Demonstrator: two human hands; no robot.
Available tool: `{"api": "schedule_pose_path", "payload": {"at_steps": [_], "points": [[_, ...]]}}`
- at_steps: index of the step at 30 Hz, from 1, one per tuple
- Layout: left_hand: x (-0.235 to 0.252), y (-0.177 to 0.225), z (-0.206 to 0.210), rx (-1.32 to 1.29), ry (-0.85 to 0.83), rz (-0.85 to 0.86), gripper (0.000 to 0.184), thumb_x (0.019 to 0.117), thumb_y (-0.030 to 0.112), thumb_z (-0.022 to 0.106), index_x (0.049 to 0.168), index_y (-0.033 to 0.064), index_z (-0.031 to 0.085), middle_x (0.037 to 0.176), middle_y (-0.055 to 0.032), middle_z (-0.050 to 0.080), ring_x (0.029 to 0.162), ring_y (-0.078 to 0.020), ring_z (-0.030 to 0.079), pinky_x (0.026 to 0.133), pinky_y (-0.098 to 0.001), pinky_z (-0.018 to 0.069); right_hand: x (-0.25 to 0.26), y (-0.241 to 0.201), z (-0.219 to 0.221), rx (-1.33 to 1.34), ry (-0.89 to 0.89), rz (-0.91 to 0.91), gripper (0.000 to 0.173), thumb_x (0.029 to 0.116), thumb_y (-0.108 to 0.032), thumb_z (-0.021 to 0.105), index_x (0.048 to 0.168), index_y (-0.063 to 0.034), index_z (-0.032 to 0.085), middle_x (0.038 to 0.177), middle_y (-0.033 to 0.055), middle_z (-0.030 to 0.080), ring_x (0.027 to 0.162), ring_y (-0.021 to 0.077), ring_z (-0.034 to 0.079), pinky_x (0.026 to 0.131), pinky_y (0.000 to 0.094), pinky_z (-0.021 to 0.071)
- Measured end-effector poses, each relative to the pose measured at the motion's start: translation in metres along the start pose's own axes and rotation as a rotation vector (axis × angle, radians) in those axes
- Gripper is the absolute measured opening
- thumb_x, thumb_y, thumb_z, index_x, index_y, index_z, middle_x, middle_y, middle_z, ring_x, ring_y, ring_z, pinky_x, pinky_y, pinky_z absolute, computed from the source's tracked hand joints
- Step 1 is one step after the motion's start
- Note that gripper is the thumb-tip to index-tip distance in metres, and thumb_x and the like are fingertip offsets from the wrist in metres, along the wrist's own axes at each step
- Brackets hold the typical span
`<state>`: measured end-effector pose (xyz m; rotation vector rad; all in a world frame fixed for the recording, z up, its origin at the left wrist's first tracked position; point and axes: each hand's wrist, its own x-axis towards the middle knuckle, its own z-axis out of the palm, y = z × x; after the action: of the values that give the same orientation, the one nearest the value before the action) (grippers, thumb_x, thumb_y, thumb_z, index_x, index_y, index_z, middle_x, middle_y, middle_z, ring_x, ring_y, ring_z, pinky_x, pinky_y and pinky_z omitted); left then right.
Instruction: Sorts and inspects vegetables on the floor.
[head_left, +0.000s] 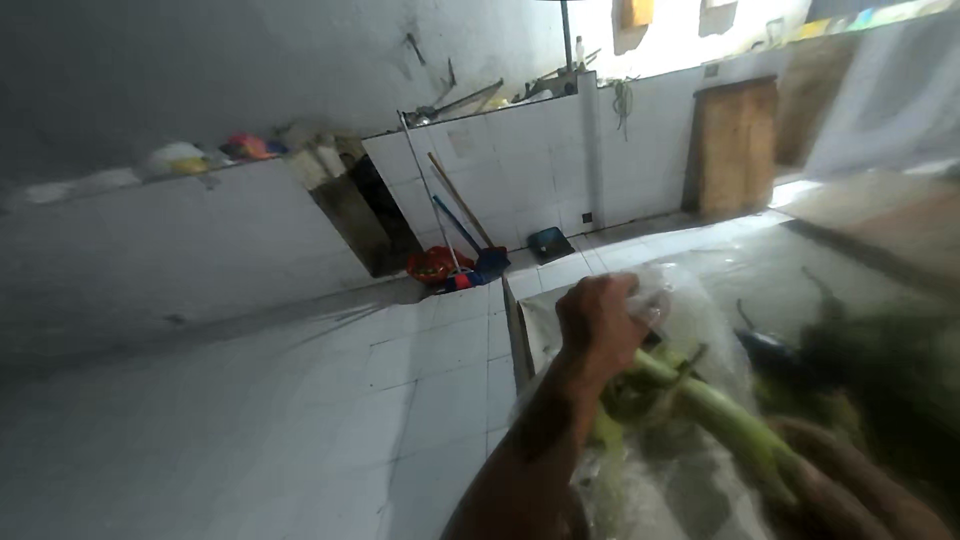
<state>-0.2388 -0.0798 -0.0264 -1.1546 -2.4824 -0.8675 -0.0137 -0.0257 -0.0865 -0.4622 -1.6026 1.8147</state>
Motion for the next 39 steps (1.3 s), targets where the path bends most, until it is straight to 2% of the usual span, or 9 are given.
{"api": "schedule_pose_path", "payload": {"at_steps": [4, 8, 12, 15, 19, 24, 31, 36, 39], "points": [[-0.003, 0.0, 0.007, -0.021, 0.173, 0.198, 0.025, 0.0939, 0.029, 0.072, 0.088, 0.0048, 0.075, 0.082, -0.0114, 0.07, 0.073, -0.0282, 0.069, 0.063, -0.0495, 0.0539, 0.021, 0.02, 0.048, -0.017, 0.125, -0.058, 0.032, 0.101, -0.008, 0.046, 0.131, 0.0029, 0.049, 0.092, 0.0017, 0.061, 0.063, 0.0035, 0.057, 0.053, 0.0193, 0.0494], [-0.005, 0.001, 0.009, -0.046, 0.163, 0.253, 0.012, 0.0914, 0.013, 0.071, 0.09, 0.0028, 0.076, 0.086, -0.0137, 0.071, 0.076, -0.0302, 0.07, 0.065, -0.0509, 0.0541, 0.031, 0.03, 0.07, -0.552, -0.099, -0.25, 0.048, 0.0994, -0.017, 0.059, 0.139, 0.0085, 0.054, 0.134, 0.0288, 0.058, 0.114, 0.0303, 0.065, 0.094, 0.0402, 0.0556], [-0.004, 0.001, 0.007, -0.039, 0.128, 0.236, 0.01, 0.0915, 0.009, 0.069, 0.094, 0.0029, 0.077, 0.088, -0.0145, 0.073, 0.079, -0.0316, 0.071, 0.067, -0.0527, 0.0544, 0.038, 0.003, 0.022, -0.597, 0.003, -0.38, 0.021, 0.0978, -0.01, 0.057, 0.108, -0.0009, 0.073, 0.112, 0.0121, 0.065, 0.089, 0.0105, 0.064, 0.075, 0.0243, 0.056], [-0.004, 0.004, 0.005, -0.01, 0.058, 0.161, 0.011, 0.0939, 0.01, 0.068, 0.096, 0.0033, 0.077, 0.089, -0.0156, 0.073, 0.082, -0.034, 0.071, 0.07, -0.0553, 0.054, 0.048, -0.005, -0.035, -0.862, 0.179, -0.378, 0.026, 0.0959, -0.012, 0.059, 0.118, -0.0023, 0.07, 0.118, 0.0165, 0.06, 0.092, 0.0208, 0.065, 0.075, 0.0376, 0.0585], [-0.004, 0.009, 0.003, 0.031, 0.026, 0.118, 0.012, 0.0927, 0.009, 0.07, 0.101, 0.0025, 0.077, 0.095, -0.0181, 0.074, 0.088, -0.0371, 0.072, 0.074, -0.0577, 0.0542, 0.074, 0.025, -0.065, -1.282, 0.128, -0.136, 0.061, 0.0884, -0.005, 0.074, 0.145, 0.0022, 0.051, 0.14, 0.0406, 0.045, 0.121, 0.0597, 0.053, 0.09, 0.072, 0.0488], [-0.006, 0.011, 0.006, 0.057, -0.011, 0.125, 0.013, 0.0934, 0.012, 0.071, 0.098, 0.0013, 0.076, 0.09, -0.0179, 0.073, 0.085, -0.0371, 0.07, 0.072, -0.0576, 0.0535, 0.075, 0.039, -0.052, -1.519, 0.156, -0.211, 0.061, 0.0872, -0.013, 0.076, 0.143, -0.0024, 0.055, 0.12, 0.0346, 0.06, 0.093, 0.0529, 0.067, 0.065, 0.0614, 0.056], [-0.004, 0.013, 0.001, 0.059, -0.059, 0.067, 0.017, 0.0915, 0.018, 0.075, 0.1, 0.0039, 0.077, 0.096, -0.0169, 0.074, 0.091, -0.0361, 0.071, 0.077, -0.0577, 0.0533, 0.075, 0.024, -0.085, -1.3, 0.103, -0.216, 0.041, 0.085, 0.008, 0.07, 0.125, 0.006, 0.064, 0.111, 0.0301, 0.067, 0.093, 0.0504, 0.069, 0.077, 0.0673, 0.054], [-0.004, 0.003, 0.009, 0.036, 0.054, 0.15, 0.018, 0.0921, 0.019, 0.073, 0.092, 0.002, 0.076, 0.088, -0.0172, 0.073, 0.083, -0.0359, 0.071, 0.069, -0.0568, 0.0532, 0.063, 0.035, -0.055, -1.518, 0.139, -0.199, 0.05, 0.0913, -0.006, 0.069, 0.137, 0.0066, 0.055, 0.118, 0.0383, 0.061, 0.097, 0.0567, 0.066, 0.068, 0.0646, 0.0547], [-0.004, 0.001, 0.012, 0.033, 0.086, 0.166, 0.017, 0.0921, 0.019, 0.073, 0.09, 0.002, 0.076, 0.085, -0.0169, 0.072, 0.08, -0.0345, 0.071, 0.068, -0.0555, 0.0532, 0.068, 0.033, -0.066, -1.417, 0.139, -0.186, 0.043, 0.0925, -0.009, 0.07, 0.133, 0.0012, 0.06, 0.11, 0.0306, 0.067, 0.087, 0.0512, 0.069, 0.069, 0.0666, 0.0543]]}}
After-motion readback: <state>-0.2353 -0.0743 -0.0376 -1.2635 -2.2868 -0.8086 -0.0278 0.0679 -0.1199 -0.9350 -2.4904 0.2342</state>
